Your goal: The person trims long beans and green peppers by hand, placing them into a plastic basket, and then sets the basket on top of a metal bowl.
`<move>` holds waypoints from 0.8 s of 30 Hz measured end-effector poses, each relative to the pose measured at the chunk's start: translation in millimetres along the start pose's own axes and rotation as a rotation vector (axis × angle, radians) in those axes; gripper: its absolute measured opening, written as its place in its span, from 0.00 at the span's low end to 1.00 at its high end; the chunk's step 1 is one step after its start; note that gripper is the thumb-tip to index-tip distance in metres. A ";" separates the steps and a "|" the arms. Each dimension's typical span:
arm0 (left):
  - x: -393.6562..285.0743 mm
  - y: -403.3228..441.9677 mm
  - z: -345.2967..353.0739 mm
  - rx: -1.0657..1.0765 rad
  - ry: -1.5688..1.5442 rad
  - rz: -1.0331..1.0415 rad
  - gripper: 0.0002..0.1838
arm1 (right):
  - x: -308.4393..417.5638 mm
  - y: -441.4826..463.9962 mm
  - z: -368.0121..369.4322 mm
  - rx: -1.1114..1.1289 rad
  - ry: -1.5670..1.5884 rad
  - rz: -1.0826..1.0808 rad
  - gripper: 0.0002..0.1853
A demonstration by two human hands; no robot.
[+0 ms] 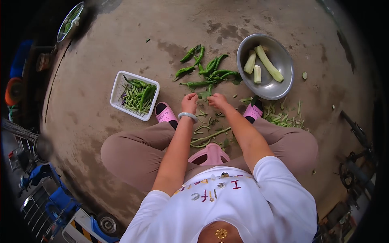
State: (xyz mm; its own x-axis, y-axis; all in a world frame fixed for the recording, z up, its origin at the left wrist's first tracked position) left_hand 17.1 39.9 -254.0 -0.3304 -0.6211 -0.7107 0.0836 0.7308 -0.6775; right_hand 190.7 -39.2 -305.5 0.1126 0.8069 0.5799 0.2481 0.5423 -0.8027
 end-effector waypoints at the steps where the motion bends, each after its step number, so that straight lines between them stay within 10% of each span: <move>1: 5.1 0.1 -2.3 -0.019 -0.021 -0.043 0.13 | -13.2 -10.6 16.1 0.197 0.546 0.219 0.15; 10: -1.2 -51.5 40.6 0.329 -0.211 -0.219 0.13 | 35.3 -102.2 -5.9 0.211 0.456 -0.222 0.15; 24: -62.9 -98.6 34.9 0.503 -0.196 0.131 0.15 | 40.0 -148.1 19.0 0.399 0.298 -0.300 0.11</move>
State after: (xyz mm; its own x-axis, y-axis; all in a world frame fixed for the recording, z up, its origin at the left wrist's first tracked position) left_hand 62.5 -3.0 -149.1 -0.1099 -0.6101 -0.7847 0.5669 0.6099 -0.5537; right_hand 140.2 -82.8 -166.1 0.3740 0.5344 0.7579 -0.0644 0.8303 -0.5536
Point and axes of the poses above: each hand's wrist, its own y-axis towards the middle knuckle, its own z-axis out of the palm, x = y × z, the point moved 10 cm from there along y, towards the middle knuckle, and after that the axes turned 10 degrees about y, right-handed, at the moved point
